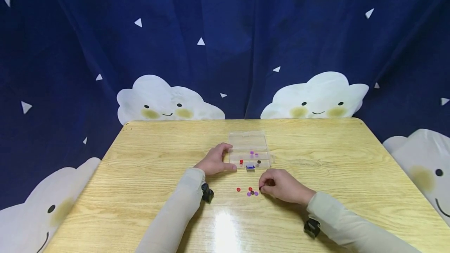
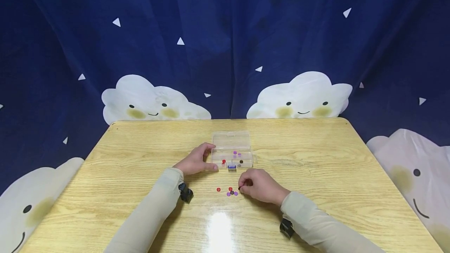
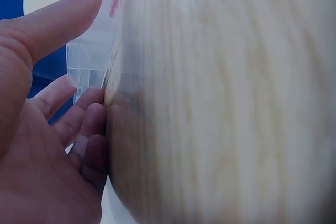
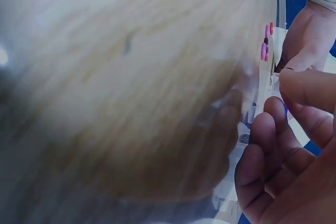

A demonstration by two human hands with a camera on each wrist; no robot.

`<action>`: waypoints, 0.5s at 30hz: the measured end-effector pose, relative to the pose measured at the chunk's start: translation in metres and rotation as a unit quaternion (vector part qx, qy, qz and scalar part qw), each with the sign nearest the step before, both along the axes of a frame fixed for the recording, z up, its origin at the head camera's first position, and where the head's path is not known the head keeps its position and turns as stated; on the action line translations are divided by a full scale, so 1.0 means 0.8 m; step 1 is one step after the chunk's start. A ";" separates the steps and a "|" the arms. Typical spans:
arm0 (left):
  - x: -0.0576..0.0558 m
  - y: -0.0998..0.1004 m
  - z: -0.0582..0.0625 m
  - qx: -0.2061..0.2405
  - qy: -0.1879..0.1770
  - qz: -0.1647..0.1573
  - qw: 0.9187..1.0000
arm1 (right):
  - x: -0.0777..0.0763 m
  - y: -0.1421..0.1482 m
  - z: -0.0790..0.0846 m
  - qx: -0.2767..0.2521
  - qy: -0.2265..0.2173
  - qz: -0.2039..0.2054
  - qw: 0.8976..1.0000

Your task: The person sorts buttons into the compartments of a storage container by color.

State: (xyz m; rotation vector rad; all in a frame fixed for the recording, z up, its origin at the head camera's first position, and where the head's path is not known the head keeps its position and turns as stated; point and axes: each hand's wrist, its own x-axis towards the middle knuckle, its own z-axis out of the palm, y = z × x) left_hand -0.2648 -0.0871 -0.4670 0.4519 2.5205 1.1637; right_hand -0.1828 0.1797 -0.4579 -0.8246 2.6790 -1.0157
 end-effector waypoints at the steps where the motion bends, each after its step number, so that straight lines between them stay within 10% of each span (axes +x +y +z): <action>1: 0.000 0.000 0.000 0.000 0.000 0.000 1.000 | 0.000 0.001 0.001 -0.003 -0.004 0.000 1.000; 15: 0.000 0.001 0.001 -0.004 0.005 0.000 1.000 | -0.010 0.004 0.008 -0.029 0.015 -0.011 0.999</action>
